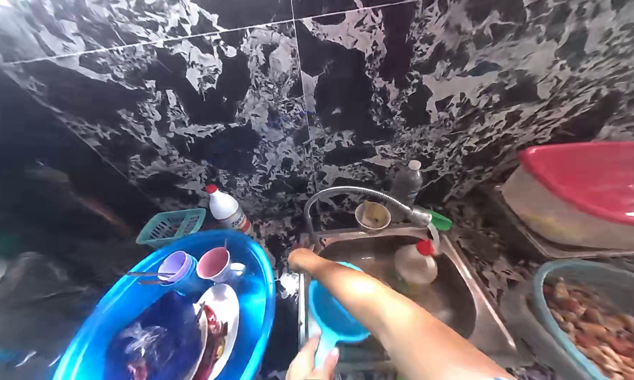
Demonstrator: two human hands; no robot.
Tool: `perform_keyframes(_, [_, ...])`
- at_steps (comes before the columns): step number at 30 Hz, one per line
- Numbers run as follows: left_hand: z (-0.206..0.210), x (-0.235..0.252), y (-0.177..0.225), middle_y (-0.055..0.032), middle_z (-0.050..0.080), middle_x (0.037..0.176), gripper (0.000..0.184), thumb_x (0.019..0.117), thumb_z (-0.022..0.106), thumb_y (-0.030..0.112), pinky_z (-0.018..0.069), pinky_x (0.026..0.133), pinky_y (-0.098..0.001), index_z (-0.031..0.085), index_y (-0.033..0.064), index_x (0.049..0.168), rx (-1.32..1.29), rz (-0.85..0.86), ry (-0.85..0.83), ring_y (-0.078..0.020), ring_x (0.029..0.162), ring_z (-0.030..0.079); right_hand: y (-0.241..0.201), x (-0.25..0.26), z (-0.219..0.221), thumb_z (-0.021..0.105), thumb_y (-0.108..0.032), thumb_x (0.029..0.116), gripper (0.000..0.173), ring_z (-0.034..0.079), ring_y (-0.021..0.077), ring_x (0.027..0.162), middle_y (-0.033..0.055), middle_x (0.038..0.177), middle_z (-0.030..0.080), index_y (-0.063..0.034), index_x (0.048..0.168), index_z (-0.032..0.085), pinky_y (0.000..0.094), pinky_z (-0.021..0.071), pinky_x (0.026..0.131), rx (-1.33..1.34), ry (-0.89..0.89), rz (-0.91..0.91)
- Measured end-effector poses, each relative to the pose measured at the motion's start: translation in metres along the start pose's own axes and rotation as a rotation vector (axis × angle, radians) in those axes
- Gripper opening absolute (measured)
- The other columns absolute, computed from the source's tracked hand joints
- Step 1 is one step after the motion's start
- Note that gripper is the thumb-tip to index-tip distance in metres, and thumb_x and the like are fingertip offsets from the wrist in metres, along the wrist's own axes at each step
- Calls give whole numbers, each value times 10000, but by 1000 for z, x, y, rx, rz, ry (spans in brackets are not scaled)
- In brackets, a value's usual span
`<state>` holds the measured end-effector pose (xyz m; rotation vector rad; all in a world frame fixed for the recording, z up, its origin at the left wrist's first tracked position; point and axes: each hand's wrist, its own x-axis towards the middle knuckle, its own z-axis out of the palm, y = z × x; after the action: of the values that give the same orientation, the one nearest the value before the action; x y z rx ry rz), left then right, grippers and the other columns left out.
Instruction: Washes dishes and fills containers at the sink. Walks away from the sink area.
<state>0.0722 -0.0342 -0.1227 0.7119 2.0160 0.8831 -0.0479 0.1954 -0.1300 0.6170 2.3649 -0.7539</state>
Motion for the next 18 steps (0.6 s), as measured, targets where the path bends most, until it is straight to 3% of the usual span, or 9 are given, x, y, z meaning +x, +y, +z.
perform_keyframes(2, [15, 35, 30, -66, 691, 810, 337, 967, 645, 276, 552, 625, -375, 672, 24, 1189, -163, 58, -59, -161, 649, 638, -5, 3, -4, 527, -186, 1047, 395, 507, 440, 1367, 283, 1442, 550, 95, 1313, 608, 654, 391, 1104, -39, -1, 34])
perform_keyframes(3, [24, 46, 44, -56, 674, 826, 284, 946, 641, 166, 538, 633, -315, 655, -6, 1173, -231, 97, -71, -116, 665, 620, -7, -1, -6, 514, -178, 1052, 392, 507, 440, 1369, 278, 1447, 548, 92, 1322, 603, 656, 394, 1100, -64, -3, 45])
perform_keyframes(5, [41, 60, 56, -187, 672, 1079, 367, 953, 623, 25, 533, 872, -316, 559, -117, 1285, -320, 180, -140, -168, 945, 647, -13, -10, -8, 497, -158, 1059, 383, 513, 440, 1366, 273, 1450, 549, 89, 1336, 593, 654, 404, 1089, -73, 11, 60])
perform_keyframes(6, [56, 77, 55, -216, 676, 1076, 383, 963, 628, 42, 533, 855, -324, 555, -127, 1299, -350, 221, -172, -198, 933, 652, -15, -15, -8, 492, -150, 1062, 381, 513, 435, 1368, 270, 1454, 547, 88, 1342, 587, 646, 406, 1093, -61, 22, 58])
perform_keyframes(8, [88, 117, 78, -93, 675, 856, 386, 968, 682, 164, 533, 584, -255, 585, -31, 1287, -443, 243, -234, -110, 636, 620, -17, -24, -11, 508, -137, 1052, 385, 510, 443, 1367, 280, 1456, 542, 97, 1349, 577, 645, 402, 1100, -40, 35, 30])
perform_keyframes(9, [91, 119, 101, -72, 656, 833, 408, 979, 670, 170, 517, 545, -247, 552, -25, 1317, -477, 225, -295, -94, 593, 599, -17, -25, -13, 515, -138, 1050, 398, 501, 446, 1376, 281, 1466, 533, 97, 1367, 566, 643, 391, 1110, -30, 27, 23])
perform_keyframes(12, [90, 108, 139, -67, 655, 861, 452, 1002, 648, 196, 515, 581, -242, 520, -10, 1383, -426, 211, -337, -80, 614, 590, -19, -23, -15, 541, -142, 1039, 380, 511, 444, 1362, 281, 1452, 540, 100, 1328, 586, 637, 403, 1096, -52, -5, 33])
perform_keyframes(18, [106, 87, 165, -30, 610, 701, 259, 1023, 605, 158, 473, 482, -201, 585, -29, 1201, -661, 185, -497, -62, 516, 549, -10, -9, -16, 534, -151, 1049, 377, 524, 439, 1352, 280, 1443, 550, 93, 1331, 589, 643, 414, 1082, -39, 3, 19])
